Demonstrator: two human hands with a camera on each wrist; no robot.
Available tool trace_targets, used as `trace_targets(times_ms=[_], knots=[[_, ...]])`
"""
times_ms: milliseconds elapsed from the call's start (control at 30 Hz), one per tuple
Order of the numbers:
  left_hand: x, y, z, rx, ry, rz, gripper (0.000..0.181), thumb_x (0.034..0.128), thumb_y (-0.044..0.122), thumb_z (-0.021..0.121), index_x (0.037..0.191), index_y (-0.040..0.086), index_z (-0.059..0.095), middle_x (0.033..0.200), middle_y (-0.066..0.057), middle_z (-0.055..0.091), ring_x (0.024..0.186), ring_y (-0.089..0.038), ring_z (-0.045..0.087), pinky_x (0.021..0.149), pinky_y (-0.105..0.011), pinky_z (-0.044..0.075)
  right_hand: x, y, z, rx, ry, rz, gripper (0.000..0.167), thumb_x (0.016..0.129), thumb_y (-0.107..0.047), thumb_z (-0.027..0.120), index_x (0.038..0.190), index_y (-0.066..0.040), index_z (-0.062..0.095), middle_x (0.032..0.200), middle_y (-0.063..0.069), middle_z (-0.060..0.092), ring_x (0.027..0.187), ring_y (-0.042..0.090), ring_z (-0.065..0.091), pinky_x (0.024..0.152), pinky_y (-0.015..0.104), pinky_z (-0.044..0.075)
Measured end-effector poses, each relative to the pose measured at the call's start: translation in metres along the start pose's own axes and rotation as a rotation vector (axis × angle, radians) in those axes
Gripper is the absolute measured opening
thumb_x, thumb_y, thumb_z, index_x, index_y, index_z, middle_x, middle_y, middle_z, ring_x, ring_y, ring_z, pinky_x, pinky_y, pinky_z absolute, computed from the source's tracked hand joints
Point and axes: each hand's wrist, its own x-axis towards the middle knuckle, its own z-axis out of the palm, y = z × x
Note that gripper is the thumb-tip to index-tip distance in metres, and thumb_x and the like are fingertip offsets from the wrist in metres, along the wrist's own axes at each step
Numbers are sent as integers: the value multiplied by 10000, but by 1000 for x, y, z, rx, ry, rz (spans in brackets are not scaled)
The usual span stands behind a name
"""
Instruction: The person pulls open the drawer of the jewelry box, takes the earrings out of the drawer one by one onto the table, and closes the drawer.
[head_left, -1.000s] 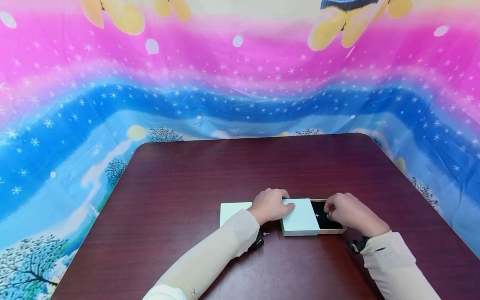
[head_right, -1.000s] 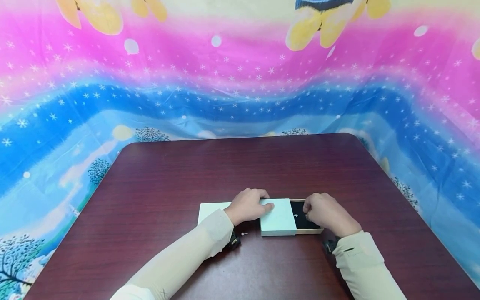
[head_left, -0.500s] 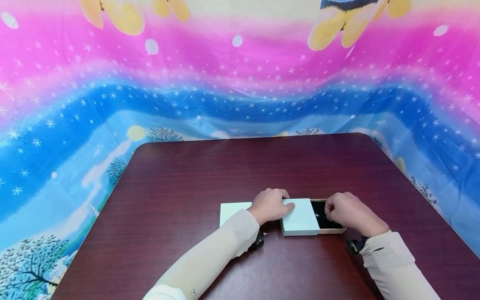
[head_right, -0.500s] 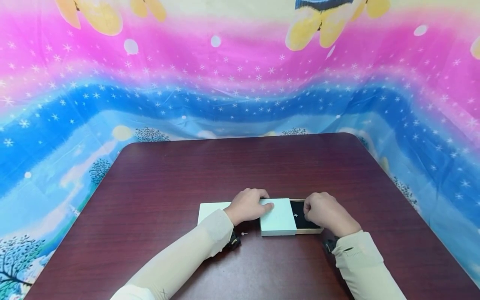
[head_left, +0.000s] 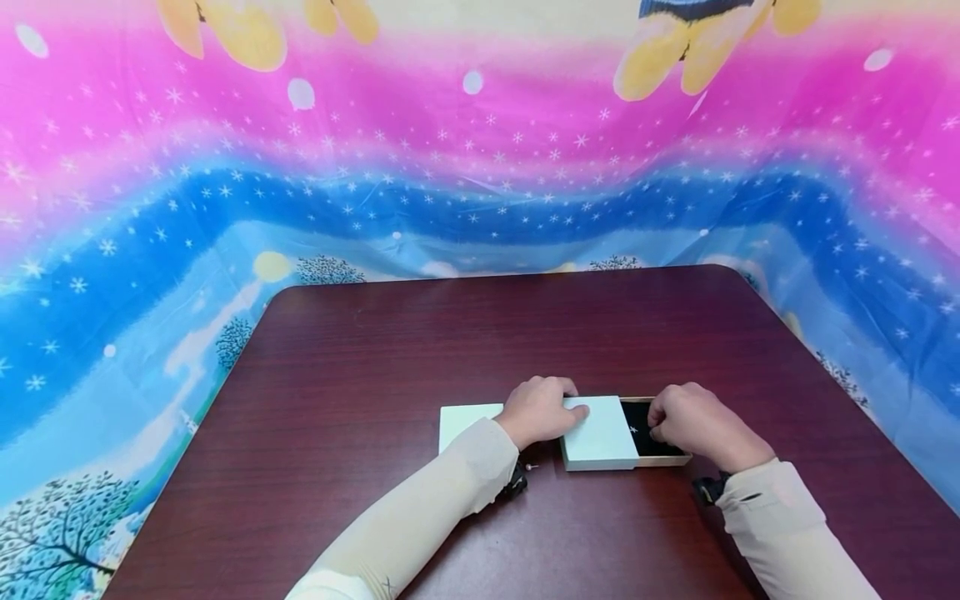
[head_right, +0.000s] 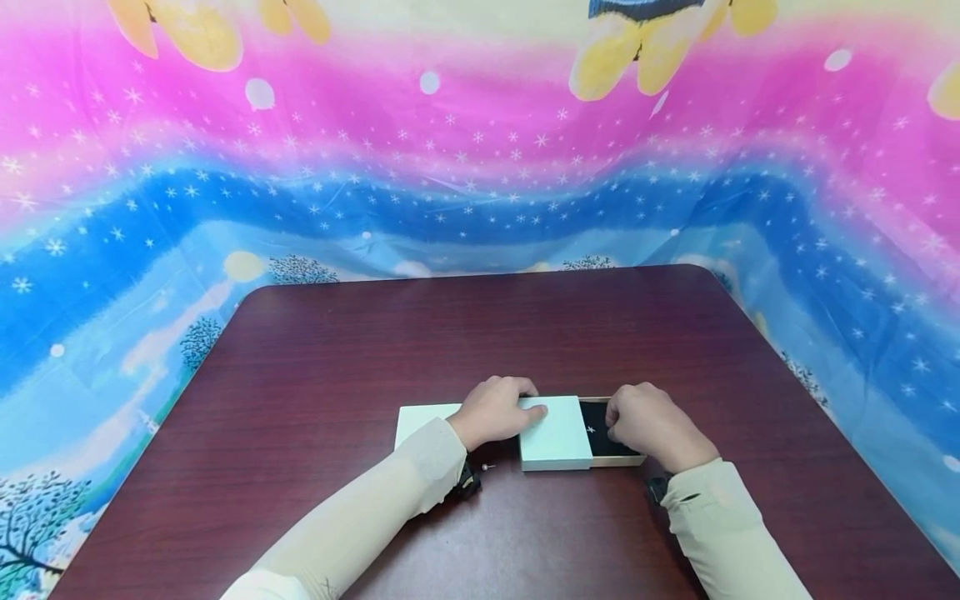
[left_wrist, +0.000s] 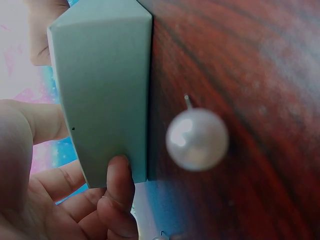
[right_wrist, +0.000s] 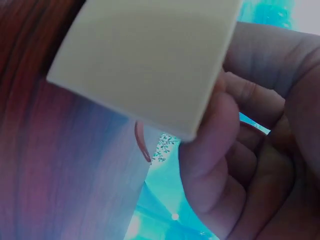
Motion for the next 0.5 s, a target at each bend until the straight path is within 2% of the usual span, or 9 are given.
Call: trace_targets(times_ms=[133,367,500], knots=[[0,-1,0,-6,-3,5,359,916,483,613,1150,224,700,1056,107,675,935,-96,623,776,-281,480,0,-1,0,-29,10,0,296,766,-38,713,564,-204,575,538,-86,465,508,116,432,518,310,368],[0,0,0,-5,-2,4,358,918,481,611,1155,226,698,1062,107,673,937,-96,622,780,-283,480,0,-4,-2,-10,-17,24,272,760,-24,701,580,-187,579,546,-66,485,499,125,455,506,313,381],[0,0,0,-4,-4,2,360,917,483,612,1155,227,698,1060,105,674,934,-98,622,778,-283,480,0,-3,-2,-29,-28,6,288,772,-27,713,574,-196,589,539,-78,480,499,121,450,504,309,382]])
